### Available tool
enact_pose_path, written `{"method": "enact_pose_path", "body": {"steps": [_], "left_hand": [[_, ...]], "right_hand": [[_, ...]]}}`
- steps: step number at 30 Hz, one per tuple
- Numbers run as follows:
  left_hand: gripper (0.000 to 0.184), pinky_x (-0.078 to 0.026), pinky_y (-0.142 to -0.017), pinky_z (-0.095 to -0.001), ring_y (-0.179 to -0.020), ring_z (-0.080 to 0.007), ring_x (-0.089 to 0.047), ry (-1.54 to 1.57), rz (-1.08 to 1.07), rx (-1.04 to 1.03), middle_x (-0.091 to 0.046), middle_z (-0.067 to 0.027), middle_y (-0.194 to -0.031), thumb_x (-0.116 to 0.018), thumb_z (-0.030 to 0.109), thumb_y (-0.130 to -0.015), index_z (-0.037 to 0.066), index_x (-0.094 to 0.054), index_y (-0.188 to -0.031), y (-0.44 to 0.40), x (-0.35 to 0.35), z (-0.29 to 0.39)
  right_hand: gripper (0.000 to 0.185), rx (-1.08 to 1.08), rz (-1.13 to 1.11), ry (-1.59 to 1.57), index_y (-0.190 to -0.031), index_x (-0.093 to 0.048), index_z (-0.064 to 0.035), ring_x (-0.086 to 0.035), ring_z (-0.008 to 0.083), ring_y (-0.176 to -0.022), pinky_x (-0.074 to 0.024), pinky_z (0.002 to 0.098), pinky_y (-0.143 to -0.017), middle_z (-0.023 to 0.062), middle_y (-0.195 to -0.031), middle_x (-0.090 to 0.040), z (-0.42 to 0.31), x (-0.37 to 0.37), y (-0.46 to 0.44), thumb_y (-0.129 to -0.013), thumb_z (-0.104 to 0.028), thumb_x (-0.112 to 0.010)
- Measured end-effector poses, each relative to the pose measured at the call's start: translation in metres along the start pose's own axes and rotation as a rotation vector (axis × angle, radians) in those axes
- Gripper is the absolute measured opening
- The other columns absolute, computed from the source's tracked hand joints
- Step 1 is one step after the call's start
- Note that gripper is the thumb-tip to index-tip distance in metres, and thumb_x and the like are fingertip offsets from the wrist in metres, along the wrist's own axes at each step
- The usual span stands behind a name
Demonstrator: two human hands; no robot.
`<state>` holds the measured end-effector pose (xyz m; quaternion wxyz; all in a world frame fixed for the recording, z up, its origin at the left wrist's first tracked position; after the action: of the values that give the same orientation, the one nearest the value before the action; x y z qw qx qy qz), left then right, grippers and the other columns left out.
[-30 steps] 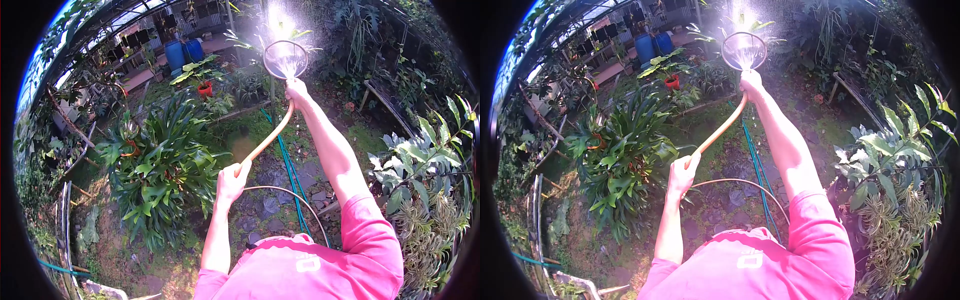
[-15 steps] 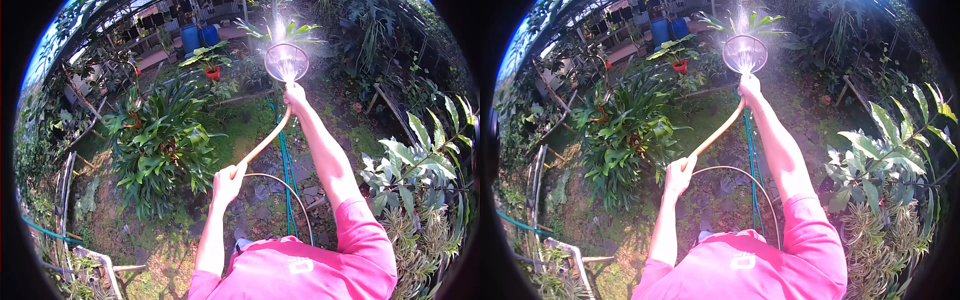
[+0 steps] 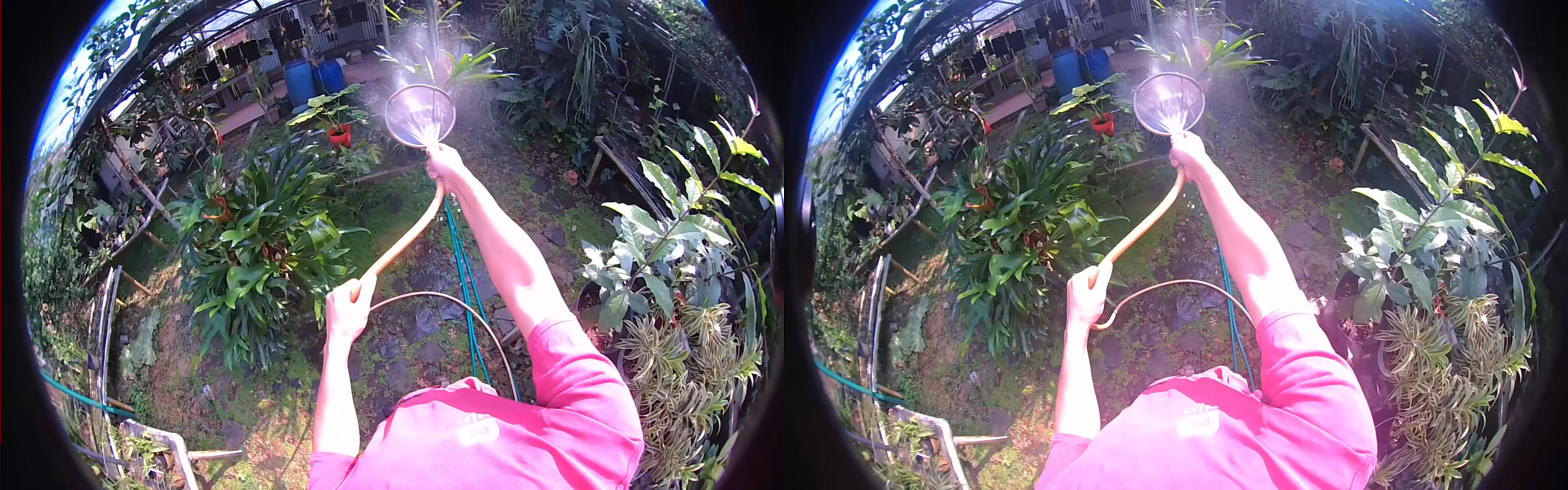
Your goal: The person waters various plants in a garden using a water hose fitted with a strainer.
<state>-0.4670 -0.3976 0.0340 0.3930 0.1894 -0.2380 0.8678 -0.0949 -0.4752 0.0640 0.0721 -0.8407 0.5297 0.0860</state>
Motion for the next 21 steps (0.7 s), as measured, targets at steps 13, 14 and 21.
{"method": "enact_pose_path", "body": {"steps": [13, 14, 21], "left_hand": [[0.049, -0.028, -0.046, -0.0351, -0.052, -0.0096, -0.033, 0.061, -0.063, 0.019, -0.035, -0.0052, -0.053, -0.066, 0.031, -0.095, -0.001, -0.047, -0.064, -0.011, 0.024, -0.018], [0.049, -0.028, -0.046, -0.0351, -0.052, -0.0096, -0.033, 0.055, -0.064, 0.015, -0.035, -0.0052, -0.053, -0.066, 0.031, -0.095, -0.001, -0.047, -0.063, -0.015, 0.022, -0.02], [0.051, -0.025, -0.049, -0.0328, -0.056, -0.0085, -0.03, 0.004, -0.08, 0.007, -0.033, 0.0009, -0.056, -0.064, 0.036, -0.096, 0.001, -0.046, -0.063, -0.069, -0.022, -0.019]], "right_hand": [[0.017, -0.014, 0.033, 0.027, -0.092, -0.052, -0.0065, -0.043, 0.0092, -0.046, -0.0355, 0.026, -0.038, 0.0005, -0.064, -0.046, -0.005, -0.02, 0.012, -0.102, -0.019, -0.048], [0.019, -0.015, 0.026, 0.027, -0.092, -0.053, -0.006, -0.044, 0.0101, -0.046, -0.0366, 0.0272, -0.038, 0.0011, -0.063, -0.047, -0.003, -0.017, 0.006, -0.103, -0.021, -0.047], [0.022, -0.001, 0.033, 0.07, -0.091, -0.053, -0.0056, -0.043, 0.0097, -0.045, -0.0355, 0.0271, -0.039, 0.0017, -0.062, -0.047, 0.006, 0.025, -0.04, -0.103, -0.021, -0.045]]}}
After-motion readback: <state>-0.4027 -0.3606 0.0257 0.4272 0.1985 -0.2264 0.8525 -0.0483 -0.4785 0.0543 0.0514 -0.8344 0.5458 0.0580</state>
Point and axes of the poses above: each hand's wrist, its own y-axis away from the middle knuckle, its own x-axis out of the back of the hand, z = x × y, the point moved 2 cm from there along -y, towards the middle knuckle
